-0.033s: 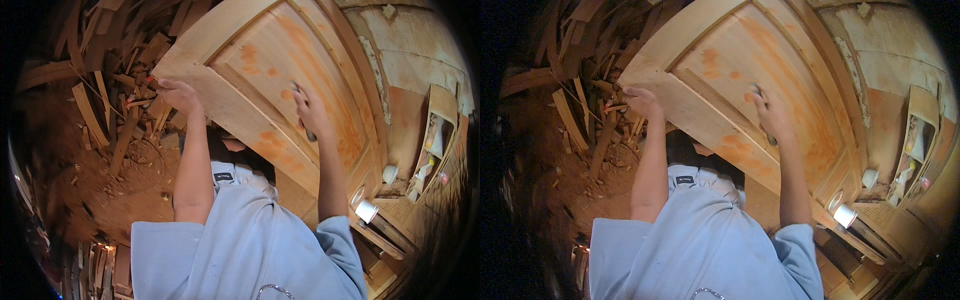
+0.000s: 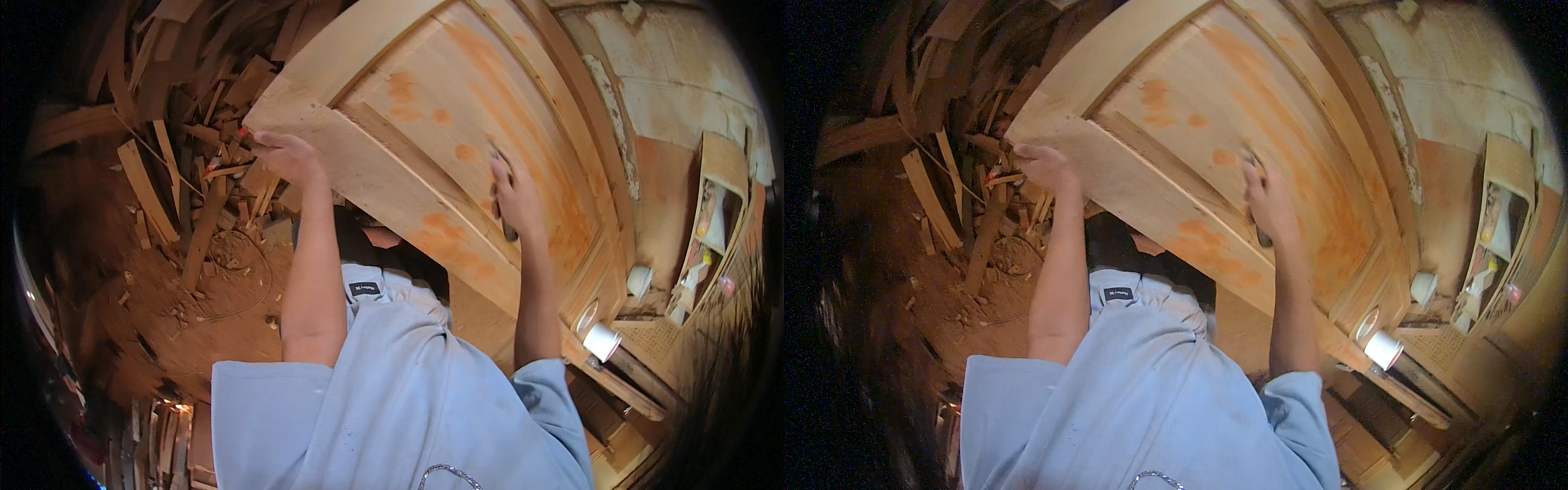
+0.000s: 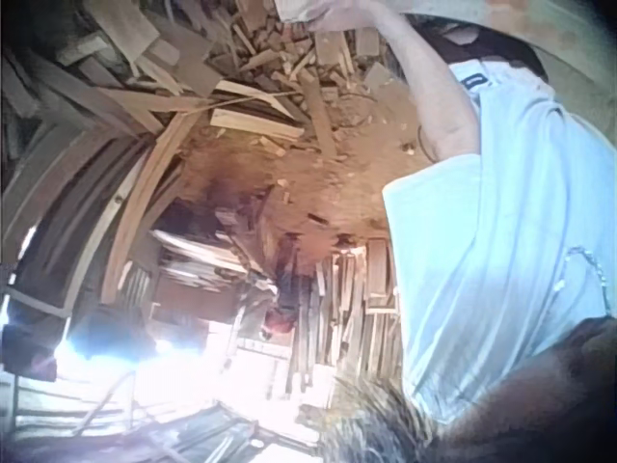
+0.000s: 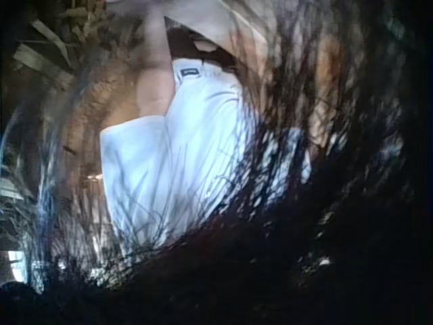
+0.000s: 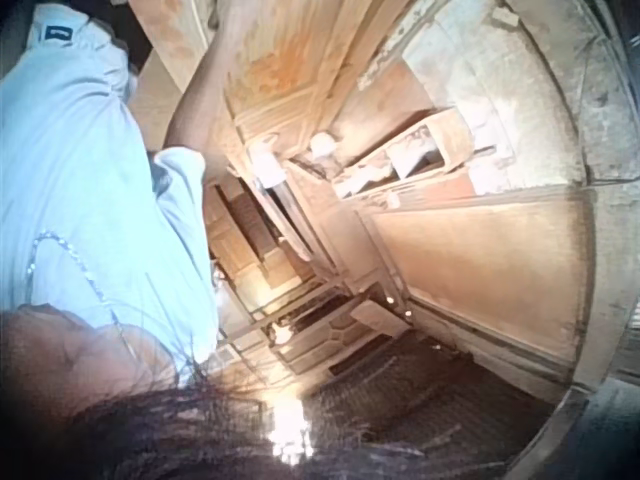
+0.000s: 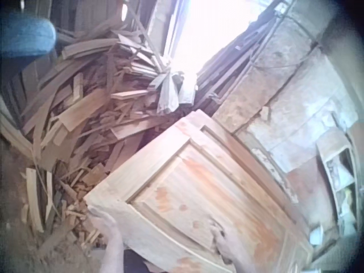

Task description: The person applies a brown substance to the panels and edges of a wooden door using a brush, periodically dipping the brush into a white bucket.

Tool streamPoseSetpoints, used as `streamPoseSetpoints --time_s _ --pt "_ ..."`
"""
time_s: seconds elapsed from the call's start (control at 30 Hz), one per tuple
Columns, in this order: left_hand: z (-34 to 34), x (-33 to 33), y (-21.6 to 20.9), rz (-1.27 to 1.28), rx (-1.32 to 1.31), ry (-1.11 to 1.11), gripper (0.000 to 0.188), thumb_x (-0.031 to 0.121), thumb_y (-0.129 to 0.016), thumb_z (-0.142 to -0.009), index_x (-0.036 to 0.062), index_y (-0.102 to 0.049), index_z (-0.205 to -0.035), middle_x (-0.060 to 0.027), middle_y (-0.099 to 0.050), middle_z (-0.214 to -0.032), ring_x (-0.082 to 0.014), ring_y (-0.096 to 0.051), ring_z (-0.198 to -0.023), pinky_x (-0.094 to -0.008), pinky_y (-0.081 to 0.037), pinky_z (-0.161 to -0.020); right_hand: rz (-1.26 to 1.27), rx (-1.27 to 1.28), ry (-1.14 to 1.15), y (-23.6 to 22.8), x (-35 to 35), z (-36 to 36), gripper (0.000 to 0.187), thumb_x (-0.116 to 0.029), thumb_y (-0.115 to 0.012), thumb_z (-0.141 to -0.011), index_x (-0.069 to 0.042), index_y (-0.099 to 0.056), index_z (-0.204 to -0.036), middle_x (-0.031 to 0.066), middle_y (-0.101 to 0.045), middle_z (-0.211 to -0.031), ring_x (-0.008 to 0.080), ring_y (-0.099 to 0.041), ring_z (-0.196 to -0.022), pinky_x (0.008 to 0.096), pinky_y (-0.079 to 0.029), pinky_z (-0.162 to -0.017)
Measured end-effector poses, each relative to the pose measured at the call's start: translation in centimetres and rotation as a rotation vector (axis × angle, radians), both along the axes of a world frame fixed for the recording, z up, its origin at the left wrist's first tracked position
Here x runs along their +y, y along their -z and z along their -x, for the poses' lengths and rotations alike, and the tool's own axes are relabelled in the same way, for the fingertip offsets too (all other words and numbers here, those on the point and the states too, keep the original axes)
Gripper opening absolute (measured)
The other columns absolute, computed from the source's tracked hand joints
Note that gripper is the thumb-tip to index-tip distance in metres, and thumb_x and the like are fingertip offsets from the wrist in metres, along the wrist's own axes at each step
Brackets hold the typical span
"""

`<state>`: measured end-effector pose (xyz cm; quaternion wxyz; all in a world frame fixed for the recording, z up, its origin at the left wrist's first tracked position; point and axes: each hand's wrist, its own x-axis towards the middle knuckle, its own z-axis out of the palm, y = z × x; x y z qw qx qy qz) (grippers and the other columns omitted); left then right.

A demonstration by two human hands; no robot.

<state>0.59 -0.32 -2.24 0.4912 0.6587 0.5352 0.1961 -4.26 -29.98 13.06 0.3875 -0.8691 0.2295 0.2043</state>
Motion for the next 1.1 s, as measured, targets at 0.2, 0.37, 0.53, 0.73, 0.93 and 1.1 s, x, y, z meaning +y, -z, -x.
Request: streamPoseSetpoints --time_s 0.2,0.37,0.53,0.73,0.93,1.1 --pt "-0.4 0.2 1.0 0.112 0.041 -0.017 0.081 0.053 -0.019 -0.107 -0.0203 -0.044 -0.13 -0.0422 -0.05 -0.13 -0.0535 -0.051 -0.12 -0.0529 -0.042 -0.102 -0.244 -0.182 0.891 2.1 -6.6 19.7 0.047 -0.046 -0.044 -0.106 -0.002 -0.058 -0.118 0.0031 -0.053 -0.075 0.012 -0.053 -0.049 0.0266 -0.041 -0.043" --pt "-0.1 4.5 4.3 0.172 -0.235 0.057 0.091 0.063 -0.014 -0.103 -0.0172 -0.036 -0.141 -0.0323 -0.038 -0.15 -0.043 -0.045 -0.133 -0.0479 -0.035 -0.114 -0.556 -0.411 1.312 4.9 -6.4 32.6 0.046 -0.049 -0.043 -0.106 -0.009 -0.055 -0.124 0.0012 -0.05 -0.079 0.0125 -0.052 -0.065 0.0285 -0.046 -0.057" --pt "4.8 -0.5 -0.2 0.598 -0.112 -0.081 0.09 0.067 -0.02 -0.099 -0.0057 -0.029 -0.151 -0.0178 -0.035 -0.157 -0.0384 -0.037 -0.142 -0.0471 -0.031 -0.118 -0.68 -0.663 1.616 6.5 -7.1 40.1 0.037 -0.042 -0.046 -0.106 -0.008 -0.057 -0.115 0.0018 -0.053 -0.078 0.0126 -0.049 -0.066 0.0272 -0.042 -0.061" --pt "20.1 12.1 14.9 0.374 0.386 1.23 0.044 0.036 -0.046 -0.106 0.0047 -0.055 -0.135 -0.0123 -0.061 -0.125 -0.0306 -0.062 -0.1 -0.0389 -0.051 -0.089 -0.562 -0.725 1.648 10.7 -9.2 43.6 0.033 -0.041 -0.05 -0.105 -0.01 -0.059 -0.097 -0.0014 -0.052 -0.075 0.0099 -0.048 -0.067 0.0243 -0.04 -0.062" --pt "30.6 -1.5 1.6 0.267 0.89 1.744 0.067 0.051 -0.061 -0.096 -0.0055 -0.057 -0.132 -0.0231 -0.063 -0.128 -0.0295 -0.058 -0.121 -0.037 -0.043 -0.102 -0.025 -0.724 1.301 15.5 -16.8 48.7 0.025 -0.031 -0.06 -0.102 -0.007 -0.058 -0.098 -0.0043 -0.054 -0.081 0.0062 -0.048 -0.075 0.0246 -0.042 -0.068" --pt "31.9 3.1 0.3 -0.021 0.638 1.754 0.049 0.041 -0.06 -0.1 -0.001 -0.06 -0.125 -0.0148 -0.067 -0.114 -0.0243 -0.062 -0.109 -0.0344 -0.047 -0.095 -0.206 -0.754 1.294 15.9 -16.2 41.9 0.029 -0.03 -0.065 -0.099 -0.001 -0.062 -0.1 0.0001 -0.061 -0.084 0.01 -0.052 -0.077 0.0289 -0.045 -0.07"
